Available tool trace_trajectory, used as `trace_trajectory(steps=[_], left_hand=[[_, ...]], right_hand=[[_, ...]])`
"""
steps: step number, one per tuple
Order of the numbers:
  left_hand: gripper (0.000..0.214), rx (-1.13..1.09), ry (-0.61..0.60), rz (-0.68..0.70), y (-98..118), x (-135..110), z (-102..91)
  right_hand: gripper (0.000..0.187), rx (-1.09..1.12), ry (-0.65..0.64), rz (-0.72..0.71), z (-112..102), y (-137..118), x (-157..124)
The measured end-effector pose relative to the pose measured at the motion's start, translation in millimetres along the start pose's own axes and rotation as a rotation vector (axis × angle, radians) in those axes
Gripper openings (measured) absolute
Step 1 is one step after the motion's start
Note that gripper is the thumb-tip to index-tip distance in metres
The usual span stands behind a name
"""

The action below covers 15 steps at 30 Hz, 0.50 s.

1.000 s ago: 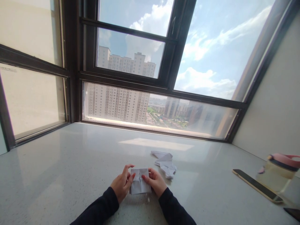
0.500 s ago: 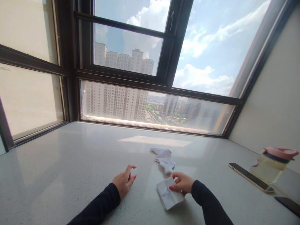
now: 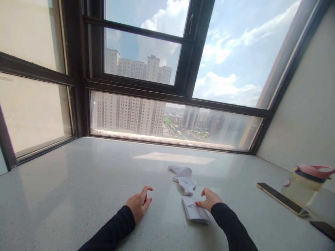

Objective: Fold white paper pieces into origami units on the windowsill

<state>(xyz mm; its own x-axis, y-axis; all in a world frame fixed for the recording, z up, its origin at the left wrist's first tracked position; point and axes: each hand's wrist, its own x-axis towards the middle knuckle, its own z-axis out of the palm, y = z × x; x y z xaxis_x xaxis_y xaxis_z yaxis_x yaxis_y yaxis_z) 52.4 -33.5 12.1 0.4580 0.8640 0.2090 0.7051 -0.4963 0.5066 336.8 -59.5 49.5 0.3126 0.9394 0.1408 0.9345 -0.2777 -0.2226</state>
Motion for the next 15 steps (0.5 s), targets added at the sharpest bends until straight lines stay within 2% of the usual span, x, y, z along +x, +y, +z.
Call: trace_trajectory(steps=[3, 5, 7, 10, 13, 15], left_hand=[[0.023, -0.004, -0.019, -0.011, 0.7, 0.5, -0.5], [0.024, -0.011, -0.024, -0.026, 0.2, 1.5, -0.8], [0.025, -0.026, -0.039, -0.04, -0.5, 2.7, -1.1], [0.027, -0.051, -0.061, -0.052, -1.7, 4.1, -1.2], [0.028, -0.058, -0.074, -0.056, -2.5, 5.1, -1.0], [0.026, -0.055, -0.083, -0.054, -2.1, 5.3, -1.3]], right_hand=[[0.025, -0.049, 0.074, -0.065, -14.5, -22.5, -3.8], [0.034, -0.069, 0.153, -0.202, -14.2, -48.7, -9.7], [0.039, -0.041, 0.117, -0.356, -2.1, -79.0, -17.7], [0.042, -0.001, 0.058, -0.448, 29.8, -115.8, -28.0], [0.044, 0.051, 0.004, -0.471, 55.8, -130.1, -32.5], [0.047, 0.08, -0.03, -0.488, 62.8, -129.5, -33.6]])
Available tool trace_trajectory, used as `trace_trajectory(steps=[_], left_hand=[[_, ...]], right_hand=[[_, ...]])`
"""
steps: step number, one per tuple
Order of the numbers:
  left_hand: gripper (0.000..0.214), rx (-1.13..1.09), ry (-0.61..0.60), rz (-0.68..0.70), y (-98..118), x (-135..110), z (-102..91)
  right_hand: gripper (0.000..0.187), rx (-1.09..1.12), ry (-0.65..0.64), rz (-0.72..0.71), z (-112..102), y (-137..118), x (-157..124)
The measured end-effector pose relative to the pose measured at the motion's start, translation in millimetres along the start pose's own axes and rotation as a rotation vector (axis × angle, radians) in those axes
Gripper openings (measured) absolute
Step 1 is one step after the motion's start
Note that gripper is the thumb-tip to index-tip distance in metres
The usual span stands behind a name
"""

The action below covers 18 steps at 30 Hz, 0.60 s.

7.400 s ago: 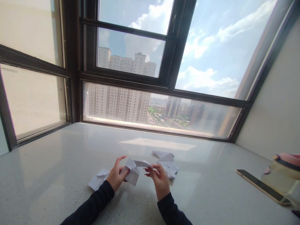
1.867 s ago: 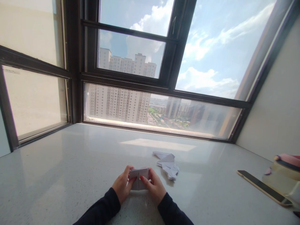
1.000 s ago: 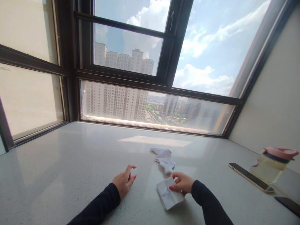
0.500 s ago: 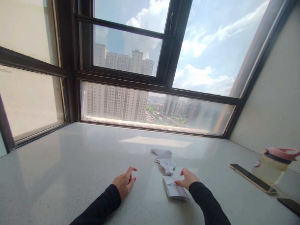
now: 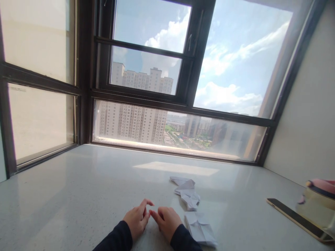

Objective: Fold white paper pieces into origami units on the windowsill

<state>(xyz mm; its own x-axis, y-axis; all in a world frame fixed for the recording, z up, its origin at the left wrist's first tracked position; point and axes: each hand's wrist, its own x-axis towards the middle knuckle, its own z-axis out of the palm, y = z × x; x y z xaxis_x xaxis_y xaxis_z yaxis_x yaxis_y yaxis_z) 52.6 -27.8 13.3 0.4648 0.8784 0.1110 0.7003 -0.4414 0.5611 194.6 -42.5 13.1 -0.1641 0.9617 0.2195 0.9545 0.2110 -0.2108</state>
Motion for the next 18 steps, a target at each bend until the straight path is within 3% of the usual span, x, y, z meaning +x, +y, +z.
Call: trace_trajectory(steps=[5, 18], left_hand=[[0.02, 0.01, -0.008, 0.0, 4.1, -1.8, -2.7], [0.018, 0.05, -0.038, 0.065, 7.2, -9.5, -4.5]], right_hand=[[0.051, 0.081, -0.056, -0.064, -3.1, 4.7, -6.1], [0.048, -0.009, -0.034, -0.109, -3.3, 2.8, -10.9]])
